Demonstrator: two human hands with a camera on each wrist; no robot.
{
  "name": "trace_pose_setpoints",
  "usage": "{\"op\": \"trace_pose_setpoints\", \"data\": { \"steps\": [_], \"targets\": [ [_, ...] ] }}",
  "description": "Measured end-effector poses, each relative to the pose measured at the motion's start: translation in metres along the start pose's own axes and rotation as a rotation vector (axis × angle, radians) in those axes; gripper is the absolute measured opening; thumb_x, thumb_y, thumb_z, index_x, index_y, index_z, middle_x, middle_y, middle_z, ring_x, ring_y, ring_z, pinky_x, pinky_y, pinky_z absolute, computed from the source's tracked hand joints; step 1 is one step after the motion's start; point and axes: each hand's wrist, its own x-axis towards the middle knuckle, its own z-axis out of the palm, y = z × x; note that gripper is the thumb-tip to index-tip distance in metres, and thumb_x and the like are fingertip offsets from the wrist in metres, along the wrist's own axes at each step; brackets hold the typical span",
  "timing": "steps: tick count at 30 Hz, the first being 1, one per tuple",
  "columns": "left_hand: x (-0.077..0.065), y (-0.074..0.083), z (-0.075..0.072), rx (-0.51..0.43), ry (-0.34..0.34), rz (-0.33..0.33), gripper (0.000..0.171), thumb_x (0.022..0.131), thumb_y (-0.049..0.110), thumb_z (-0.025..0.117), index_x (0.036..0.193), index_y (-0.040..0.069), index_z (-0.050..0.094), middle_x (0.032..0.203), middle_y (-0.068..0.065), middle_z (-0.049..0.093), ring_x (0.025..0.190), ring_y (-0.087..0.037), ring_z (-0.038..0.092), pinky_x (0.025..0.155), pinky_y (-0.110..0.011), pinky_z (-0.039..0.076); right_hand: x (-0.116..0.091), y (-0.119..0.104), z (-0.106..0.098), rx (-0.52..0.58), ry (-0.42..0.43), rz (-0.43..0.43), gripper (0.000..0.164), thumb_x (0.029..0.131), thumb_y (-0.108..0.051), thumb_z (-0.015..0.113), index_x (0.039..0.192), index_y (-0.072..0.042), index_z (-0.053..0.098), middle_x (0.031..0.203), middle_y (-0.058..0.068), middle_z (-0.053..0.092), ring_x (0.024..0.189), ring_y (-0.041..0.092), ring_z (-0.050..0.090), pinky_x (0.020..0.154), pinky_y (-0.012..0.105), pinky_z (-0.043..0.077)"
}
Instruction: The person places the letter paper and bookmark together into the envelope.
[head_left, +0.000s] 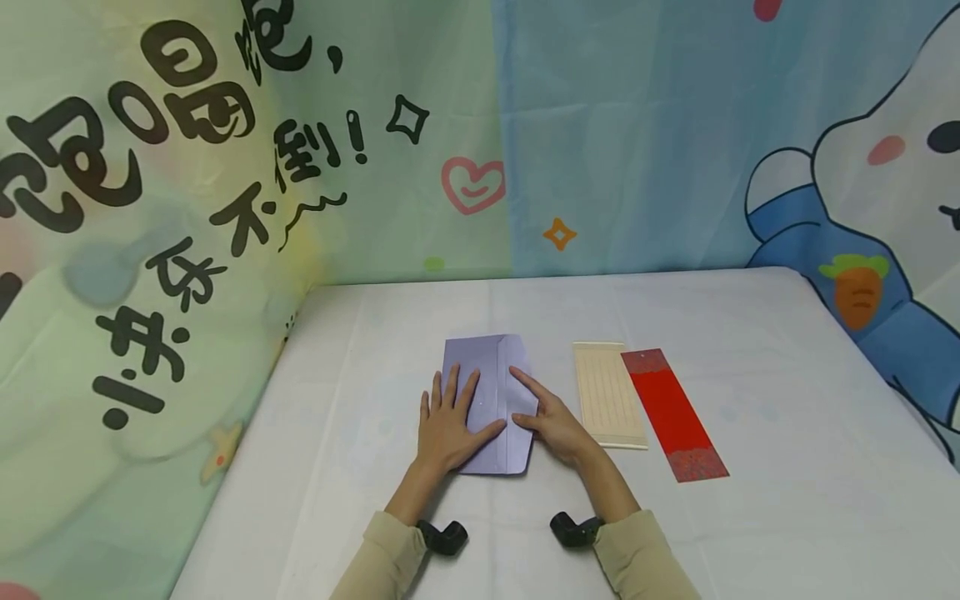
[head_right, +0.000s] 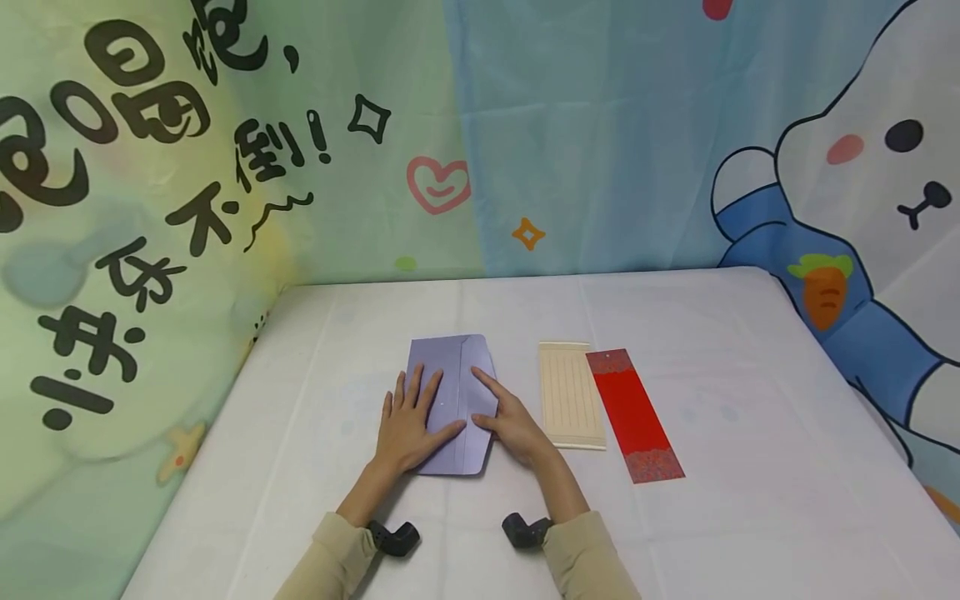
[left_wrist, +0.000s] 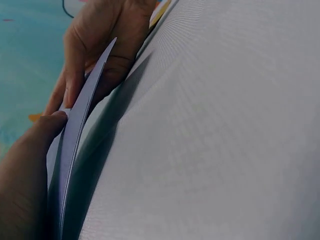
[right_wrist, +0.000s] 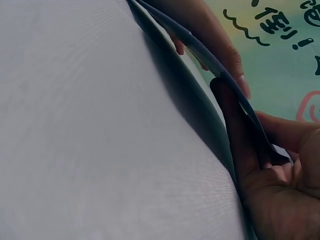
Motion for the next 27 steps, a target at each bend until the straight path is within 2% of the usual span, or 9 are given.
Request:
{"op": "trace_pose_setpoints", "data": {
  "steps": [5, 9, 15, 17, 23, 27],
  "targets": [
    [0.0017, 0.0035, -0.0003, 0.005, 0.023, 0.005, 0.092, 0.073, 0.078, 0.040, 0.148, 0.030, 0.020, 0.154, -0.006, 0.011, 0.137, -0.037, 0.009, 0.103, -0.055, 0.017, -0.0004, 0.0010, -0.0029, -0.009, -0.028, -0.014, 0.074, 0.086, 0.013, 0.048, 0.148, -0.012, 0.018, 0.149, 0.016, 0.007, 0.103, 0.027, 0.053, 0.075, 0.038, 0.050],
    [0.0021, 0.0051, 0.0005, -0.007, 0.054, 0.019, 0.090, 0.073, 0.077, 0.041, 0.147, 0.028, 0.025, 0.153, -0.007, 0.015, 0.136, -0.039, 0.013, 0.102, -0.055, 0.020, -0.0016, 0.0001, -0.0033, -0.023, -0.034, -0.008, 0.073, 0.086, 0.013, 0.048, 0.148, -0.013, 0.019, 0.151, 0.011, 0.005, 0.109, 0.029, 0.047, 0.077, 0.037, 0.050],
    [0.0032, 0.0030, 0.0061, -0.036, 0.172, 0.089, 0.080, 0.076, 0.073, 0.042, 0.142, 0.028, 0.037, 0.149, -0.010, 0.026, 0.127, -0.046, 0.029, 0.092, -0.055, 0.034, -0.0031, -0.0010, -0.0023, -0.042, -0.038, 0.002, 0.072, 0.087, 0.011, 0.047, 0.148, -0.011, 0.017, 0.151, 0.013, 0.002, 0.112, 0.030, 0.043, 0.078, 0.035, 0.049],
    [0.0032, 0.0031, 0.0064, -0.050, 0.190, 0.103, 0.077, 0.076, 0.071, 0.045, 0.141, 0.029, 0.039, 0.149, -0.009, 0.026, 0.125, -0.047, 0.032, 0.088, -0.055, 0.037, -0.0032, -0.0007, -0.0027, -0.042, -0.036, 0.007, 0.073, 0.087, 0.011, 0.047, 0.148, -0.012, 0.016, 0.151, 0.014, 0.001, 0.113, 0.031, 0.042, 0.079, 0.035, 0.049],
    [0.0025, 0.0055, 0.0020, -0.065, 0.179, 0.077, 0.074, 0.073, 0.065, 0.053, 0.139, 0.032, 0.042, 0.150, -0.005, 0.026, 0.122, -0.046, 0.036, 0.077, -0.054, 0.045, -0.0036, -0.0003, -0.0031, -0.035, -0.030, 0.025, 0.076, 0.087, 0.011, 0.049, 0.149, -0.015, 0.014, 0.152, 0.016, 0.001, 0.119, 0.034, 0.037, 0.082, 0.038, 0.047],
    [0.0017, 0.0063, 0.0006, -0.079, 0.181, 0.051, 0.073, 0.072, 0.064, 0.054, 0.137, 0.032, 0.044, 0.149, -0.003, 0.028, 0.122, -0.043, 0.039, 0.070, -0.052, 0.048, -0.0039, -0.0004, -0.0022, -0.026, -0.038, 0.028, 0.076, 0.087, 0.010, 0.048, 0.149, -0.014, 0.012, 0.151, 0.019, 0.005, 0.118, 0.035, 0.039, 0.083, 0.039, 0.046]
  ]
}}
